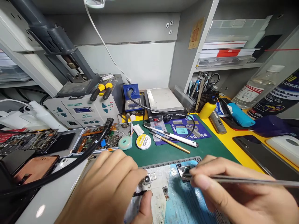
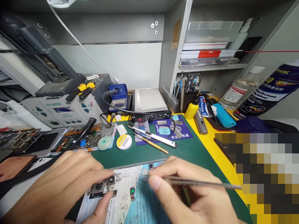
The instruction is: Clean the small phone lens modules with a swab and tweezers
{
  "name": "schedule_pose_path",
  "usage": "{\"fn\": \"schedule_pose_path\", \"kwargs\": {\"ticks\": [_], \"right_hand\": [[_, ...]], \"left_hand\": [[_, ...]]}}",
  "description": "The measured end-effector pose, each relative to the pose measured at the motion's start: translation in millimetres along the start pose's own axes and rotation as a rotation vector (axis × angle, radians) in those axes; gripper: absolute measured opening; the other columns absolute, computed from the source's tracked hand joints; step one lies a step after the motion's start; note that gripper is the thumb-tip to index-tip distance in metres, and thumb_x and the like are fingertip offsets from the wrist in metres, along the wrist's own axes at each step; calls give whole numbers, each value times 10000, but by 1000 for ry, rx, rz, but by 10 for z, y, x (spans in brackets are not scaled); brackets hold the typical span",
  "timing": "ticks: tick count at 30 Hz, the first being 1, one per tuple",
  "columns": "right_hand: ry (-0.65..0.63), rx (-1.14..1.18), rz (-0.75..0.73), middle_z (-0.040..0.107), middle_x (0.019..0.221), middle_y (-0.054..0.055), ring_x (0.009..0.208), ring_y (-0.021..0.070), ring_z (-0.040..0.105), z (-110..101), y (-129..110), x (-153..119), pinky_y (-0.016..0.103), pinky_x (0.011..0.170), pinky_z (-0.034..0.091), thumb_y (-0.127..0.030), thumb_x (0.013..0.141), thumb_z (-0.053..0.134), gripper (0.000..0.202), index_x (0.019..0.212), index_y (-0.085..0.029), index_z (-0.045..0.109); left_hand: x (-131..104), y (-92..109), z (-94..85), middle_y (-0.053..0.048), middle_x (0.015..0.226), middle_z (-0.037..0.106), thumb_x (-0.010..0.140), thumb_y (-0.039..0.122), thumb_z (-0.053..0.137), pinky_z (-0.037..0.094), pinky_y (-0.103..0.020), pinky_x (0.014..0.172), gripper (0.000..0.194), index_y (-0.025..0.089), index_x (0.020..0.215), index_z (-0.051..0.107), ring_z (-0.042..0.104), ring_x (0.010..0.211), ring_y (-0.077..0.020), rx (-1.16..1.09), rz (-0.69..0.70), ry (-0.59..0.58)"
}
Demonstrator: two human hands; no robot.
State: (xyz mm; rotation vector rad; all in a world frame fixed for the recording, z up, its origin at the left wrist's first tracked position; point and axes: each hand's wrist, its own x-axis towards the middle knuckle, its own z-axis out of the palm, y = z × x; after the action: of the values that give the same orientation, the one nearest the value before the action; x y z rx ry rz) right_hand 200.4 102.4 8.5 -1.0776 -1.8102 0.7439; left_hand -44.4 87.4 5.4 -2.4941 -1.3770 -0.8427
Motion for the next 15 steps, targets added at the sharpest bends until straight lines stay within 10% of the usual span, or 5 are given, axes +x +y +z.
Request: {"fn": "schedule_pose_path", "kwargs": {"ticks": [15], "right_hand": [[20, 157, 290, 525, 457, -50, 442, 118, 482, -205, 52, 282, 261, 477, 366, -540, 921, 607, 387, 778, -182, 639]], "left_hand": [[141, 65, -86, -4, 944, 620, 908, 216, 549, 392, -438, 891, 137, 240, 983, 661, 525, 949, -214, -293, -195, -354]]}}
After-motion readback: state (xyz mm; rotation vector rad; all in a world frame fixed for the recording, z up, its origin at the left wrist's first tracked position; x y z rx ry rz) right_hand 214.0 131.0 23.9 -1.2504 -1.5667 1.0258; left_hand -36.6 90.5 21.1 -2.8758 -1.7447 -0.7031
